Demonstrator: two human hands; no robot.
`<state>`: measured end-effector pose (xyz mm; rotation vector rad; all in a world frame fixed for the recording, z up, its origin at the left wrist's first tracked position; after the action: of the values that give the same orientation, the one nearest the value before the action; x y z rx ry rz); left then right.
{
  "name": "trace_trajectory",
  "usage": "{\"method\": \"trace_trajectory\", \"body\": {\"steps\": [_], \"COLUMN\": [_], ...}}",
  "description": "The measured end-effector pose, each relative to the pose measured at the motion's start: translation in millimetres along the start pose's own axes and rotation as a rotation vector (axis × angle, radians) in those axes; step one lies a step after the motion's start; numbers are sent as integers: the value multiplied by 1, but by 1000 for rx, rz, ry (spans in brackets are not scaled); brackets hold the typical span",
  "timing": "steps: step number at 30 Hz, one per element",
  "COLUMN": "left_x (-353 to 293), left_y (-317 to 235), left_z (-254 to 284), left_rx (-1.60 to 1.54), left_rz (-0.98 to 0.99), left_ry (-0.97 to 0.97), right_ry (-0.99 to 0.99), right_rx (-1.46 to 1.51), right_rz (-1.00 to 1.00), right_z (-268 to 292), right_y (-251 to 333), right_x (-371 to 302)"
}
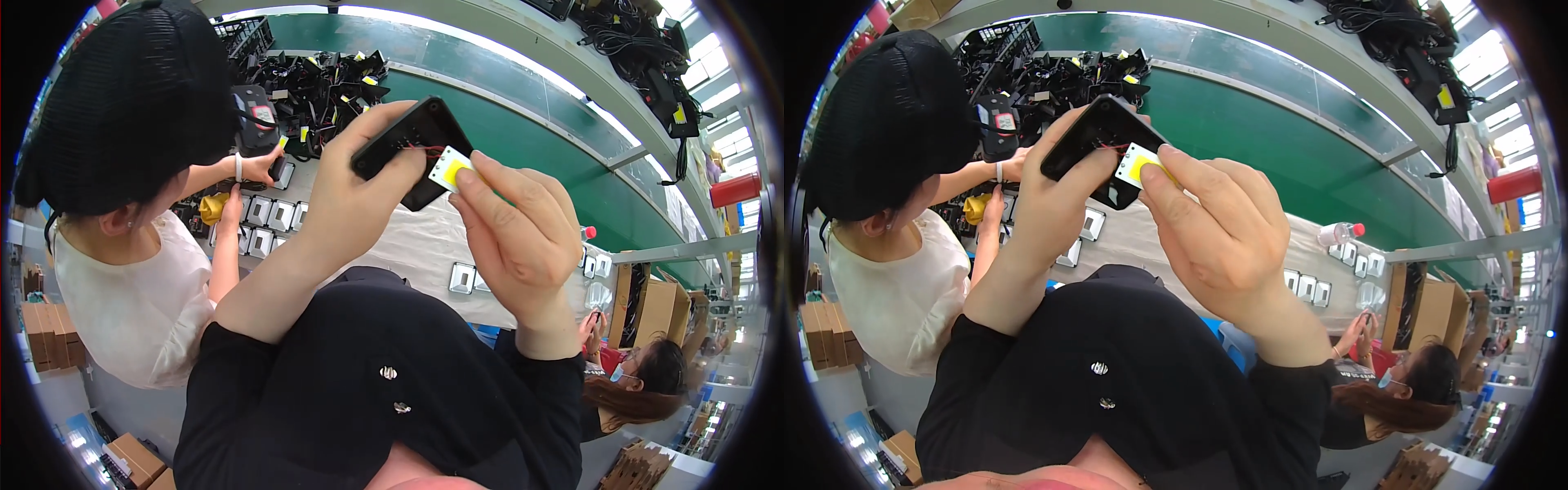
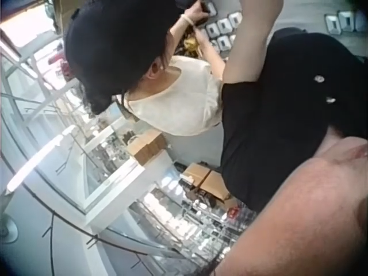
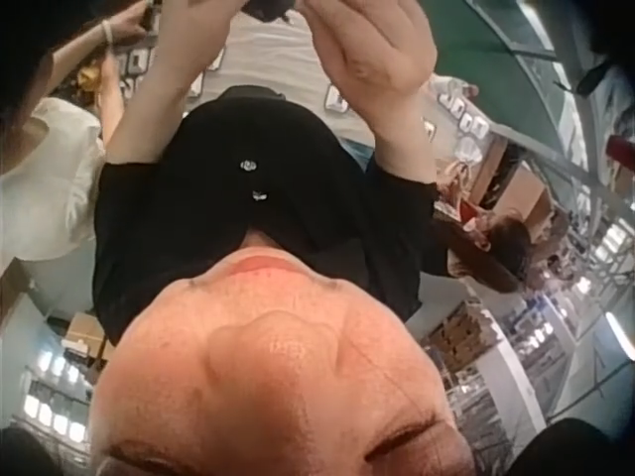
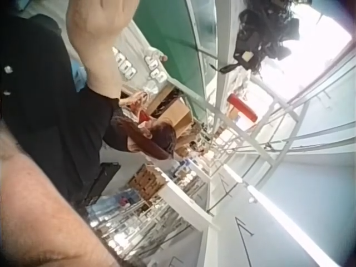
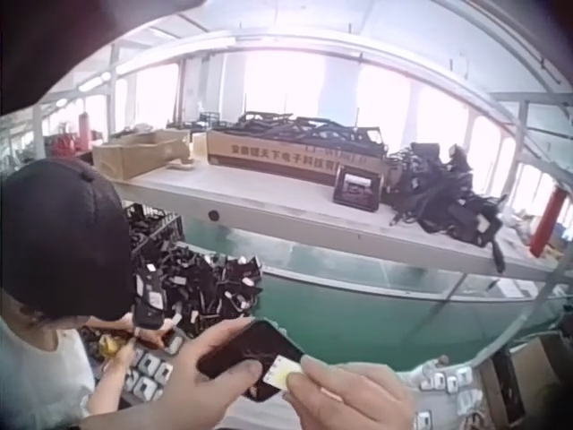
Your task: Assembling small LED lighting units by manually inserting chips into plastic housings on a production line.
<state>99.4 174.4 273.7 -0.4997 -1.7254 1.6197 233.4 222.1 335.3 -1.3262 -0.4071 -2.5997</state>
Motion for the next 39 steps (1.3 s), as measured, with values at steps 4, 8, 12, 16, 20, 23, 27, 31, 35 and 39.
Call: {"method": "trace_trajectory", "body": {"steps": [4,8,12,16,20,23,27,31,35,39], "left_x": [-9,-15,-17,-22,-23,-25,-26,-23,-14,-11], "left_y": [0,-6,-10,-13,-13,-17,-24,-21,-11,-12], "left_z": [-20,-28,-33,-35,-38,-42,-37,-33,-28,-23], "left_rx": [-272,-278,-263,-263,-249,-228,-139,-48,23,101], "left_rz": [28,37,22,27,26,21,4,-39,-85,-183], "left_ry": [292,318,330,326,328,367,360,303,180,62], "right_ry": [-138,-176,-157,-216,-107,-147,-168,-55,44,-269], "right_rx": [0,26,33,123,115,152,186,121,-28,323], "right_rz": [-30,-12,-39,-77,-168,-158,-157,-133,-185,-292], "right_z": [5,4,4,3,4,7,7,9,11,20], "right_y": [1,-4,-7,-12,-14,-13,-19,-19,-13,-39], "right_x": [-6,-7,-11,-14,-14,-14,-16,-12,-5,-31]}}
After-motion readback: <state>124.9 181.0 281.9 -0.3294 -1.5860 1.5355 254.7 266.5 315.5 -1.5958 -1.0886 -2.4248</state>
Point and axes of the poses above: each hand's wrist, its own x-axis towards the middle knuckle, its own z-axis out of the back of the hand, y = z × x, the point moved 8 cm from there along x, towards the middle knuckle, and after that the axes turned 12 degrees about x, right-handed, at the moved point
